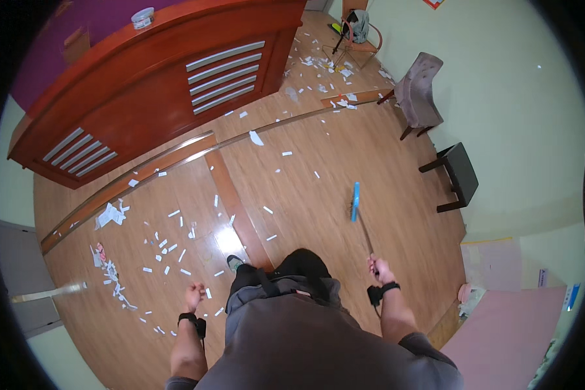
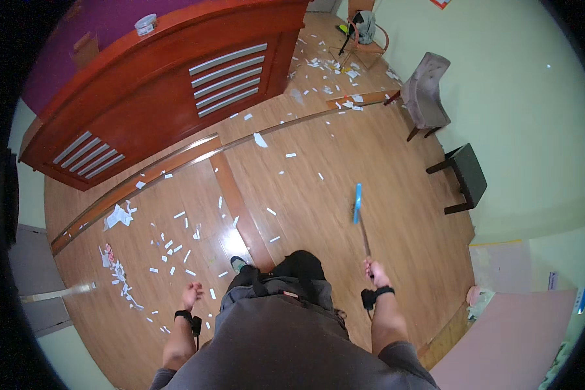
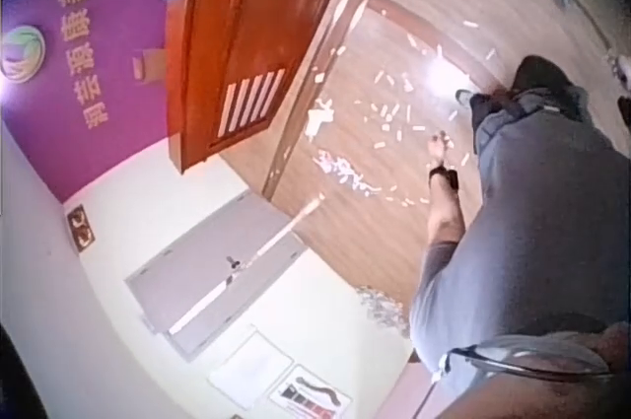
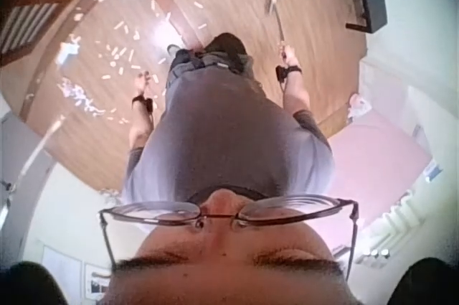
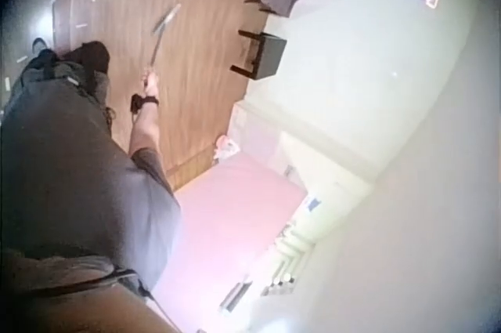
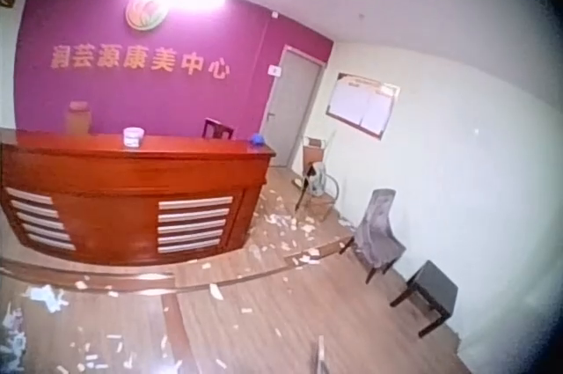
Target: Sweeping paper scraps into a dustpan in an indoor lobby area.
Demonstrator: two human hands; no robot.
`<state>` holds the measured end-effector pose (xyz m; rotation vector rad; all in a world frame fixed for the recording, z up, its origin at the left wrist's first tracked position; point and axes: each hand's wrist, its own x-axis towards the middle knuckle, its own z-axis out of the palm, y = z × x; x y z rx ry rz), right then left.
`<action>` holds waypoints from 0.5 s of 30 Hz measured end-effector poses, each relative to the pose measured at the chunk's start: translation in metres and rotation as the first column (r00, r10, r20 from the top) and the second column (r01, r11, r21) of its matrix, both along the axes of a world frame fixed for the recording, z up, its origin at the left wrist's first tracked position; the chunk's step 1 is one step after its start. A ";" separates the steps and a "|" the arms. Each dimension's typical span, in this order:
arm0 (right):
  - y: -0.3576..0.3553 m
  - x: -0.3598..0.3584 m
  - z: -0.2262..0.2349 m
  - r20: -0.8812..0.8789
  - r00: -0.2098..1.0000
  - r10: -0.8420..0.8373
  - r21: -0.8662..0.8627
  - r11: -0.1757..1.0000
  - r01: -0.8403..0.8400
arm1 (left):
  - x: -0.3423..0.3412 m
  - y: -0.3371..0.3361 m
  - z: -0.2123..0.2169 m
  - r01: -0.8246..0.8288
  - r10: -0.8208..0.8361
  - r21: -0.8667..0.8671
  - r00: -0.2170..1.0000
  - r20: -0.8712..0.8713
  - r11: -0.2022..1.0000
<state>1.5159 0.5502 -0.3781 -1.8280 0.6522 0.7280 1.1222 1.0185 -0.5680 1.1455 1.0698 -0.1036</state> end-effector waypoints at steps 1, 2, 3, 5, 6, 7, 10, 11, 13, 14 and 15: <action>0.005 0.028 0.008 0.017 1.000 0.011 -0.046 0.999 -0.010 | 0.021 0.008 0.011 0.000 0.000 -0.008 1.000 -0.006 1.000; 0.005 0.054 0.010 0.065 0.997 0.045 -0.092 0.995 -0.038 | 0.038 0.016 0.024 -0.051 0.050 0.010 0.998 0.047 0.999; -0.023 0.092 0.001 0.137 0.986 0.099 -0.116 0.990 -0.083 | 0.057 0.021 0.035 -0.097 0.095 0.013 0.989 0.109 0.995; 0.017 0.141 0.018 0.111 0.983 0.146 -0.179 0.976 -0.124 | 0.064 0.024 0.060 -0.177 0.174 0.036 0.981 0.090 0.983; 0.009 0.171 0.016 0.083 0.983 0.163 -0.194 0.970 -0.144 | 0.070 0.021 0.072 -0.229 0.222 0.055 0.968 0.115 0.972; -0.012 0.215 0.011 0.040 0.983 0.178 -0.184 0.969 -0.168 | 0.072 0.015 0.080 -0.250 0.246 0.039 0.965 0.087 0.968; -0.014 0.317 -0.028 -0.100 0.956 0.274 -0.246 0.925 -0.291 | 0.072 -0.016 0.107 -0.419 0.423 0.060 0.898 -0.122 0.906; -0.008 0.356 -0.039 -0.141 0.944 0.297 -0.323 0.888 -0.328 | 0.080 -0.035 0.118 -0.462 0.468 0.080 0.862 -0.194 0.883; -0.010 0.462 -0.070 -0.101 0.657 0.747 -0.410 0.571 -0.712 | 0.086 -0.092 0.124 -0.545 0.535 0.074 0.774 -0.339 0.835; -0.022 0.487 -0.090 -0.077 0.220 0.972 -0.481 0.157 -0.863 | 0.091 -0.135 0.136 -0.569 0.553 0.043 0.774 -0.309 0.821; 0.067 0.462 -0.130 -0.354 0.751 0.557 -0.374 0.652 -0.660 | 0.083 -0.167 0.178 -0.473 0.449 0.061 0.778 -0.439 0.879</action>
